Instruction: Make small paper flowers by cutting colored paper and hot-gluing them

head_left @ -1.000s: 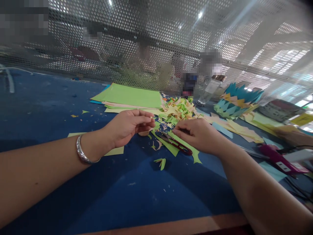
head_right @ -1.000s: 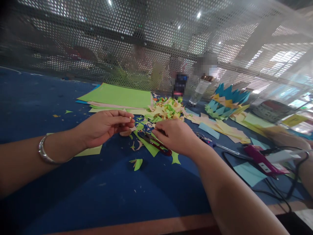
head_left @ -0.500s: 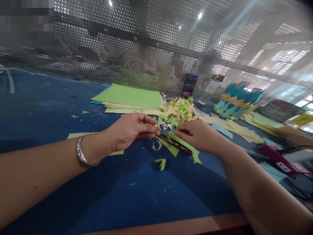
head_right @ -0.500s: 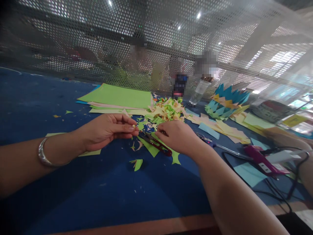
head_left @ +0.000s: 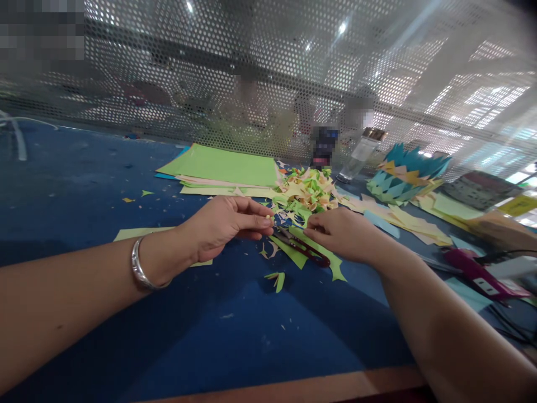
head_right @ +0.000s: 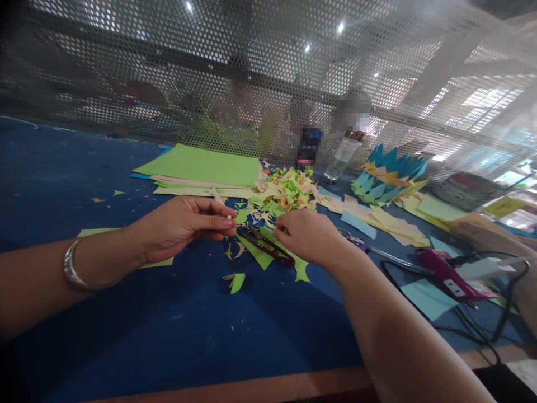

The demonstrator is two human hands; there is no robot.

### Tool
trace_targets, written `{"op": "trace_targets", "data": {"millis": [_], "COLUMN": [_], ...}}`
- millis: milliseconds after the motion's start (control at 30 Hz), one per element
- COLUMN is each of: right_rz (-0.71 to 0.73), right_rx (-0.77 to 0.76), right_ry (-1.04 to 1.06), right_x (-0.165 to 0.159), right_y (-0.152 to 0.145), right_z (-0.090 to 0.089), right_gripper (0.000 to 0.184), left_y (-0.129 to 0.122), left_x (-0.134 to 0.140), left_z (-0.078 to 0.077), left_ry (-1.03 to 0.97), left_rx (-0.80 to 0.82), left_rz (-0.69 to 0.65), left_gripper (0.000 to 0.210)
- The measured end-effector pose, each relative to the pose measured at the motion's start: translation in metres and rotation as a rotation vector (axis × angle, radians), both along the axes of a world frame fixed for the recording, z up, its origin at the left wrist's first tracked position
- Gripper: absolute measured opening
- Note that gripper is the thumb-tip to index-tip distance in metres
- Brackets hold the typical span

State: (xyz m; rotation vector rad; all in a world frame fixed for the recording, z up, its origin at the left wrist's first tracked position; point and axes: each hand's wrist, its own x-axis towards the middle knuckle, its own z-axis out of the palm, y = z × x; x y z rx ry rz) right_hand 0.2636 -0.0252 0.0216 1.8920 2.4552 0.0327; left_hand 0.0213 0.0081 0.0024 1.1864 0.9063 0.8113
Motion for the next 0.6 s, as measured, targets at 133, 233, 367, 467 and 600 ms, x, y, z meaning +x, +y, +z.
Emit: {"op": "trace_targets", "data": {"millis": [133, 233, 367, 467, 600], "right_rz": [-0.006, -0.028, -0.053, 0.021, 0.168], "right_rx": [0.015, 0.027, 0.097, 0.161, 0.195], "right_ry": [-0.004, -0.039, -0.027, 0.139, 0.384], "right_x": [0.001, 0.001, -0.004, -0.01, -0.019], "right_y": [0.0, -0.001, -0.003, -0.006, -0.013], "right_z": [0.0, 0.0, 0.002, 0.003, 0.002], "right_gripper": [0.035, 0.034, 0.032, 0.026, 0.017], "left_y": [0.0, 0.0, -0.003, -0.006, -0.01], "left_x": [0.001, 0.001, 0.002, 0.004, 0.004], "left_z": [-0.001, -0.001, 0.0, 0.001, 0.002], "left_ry": [-0.012, -0.009, 0.0, -0.008, -0.008], "left_rx": [-0.031, -0.025, -0.012, 0.0, 0.047], "left_rz": [-0.012, -0.006, 0.005, 0.013, 0.005], "left_gripper": [0.016, 0.017, 0.019, 0.017, 0.017]}}
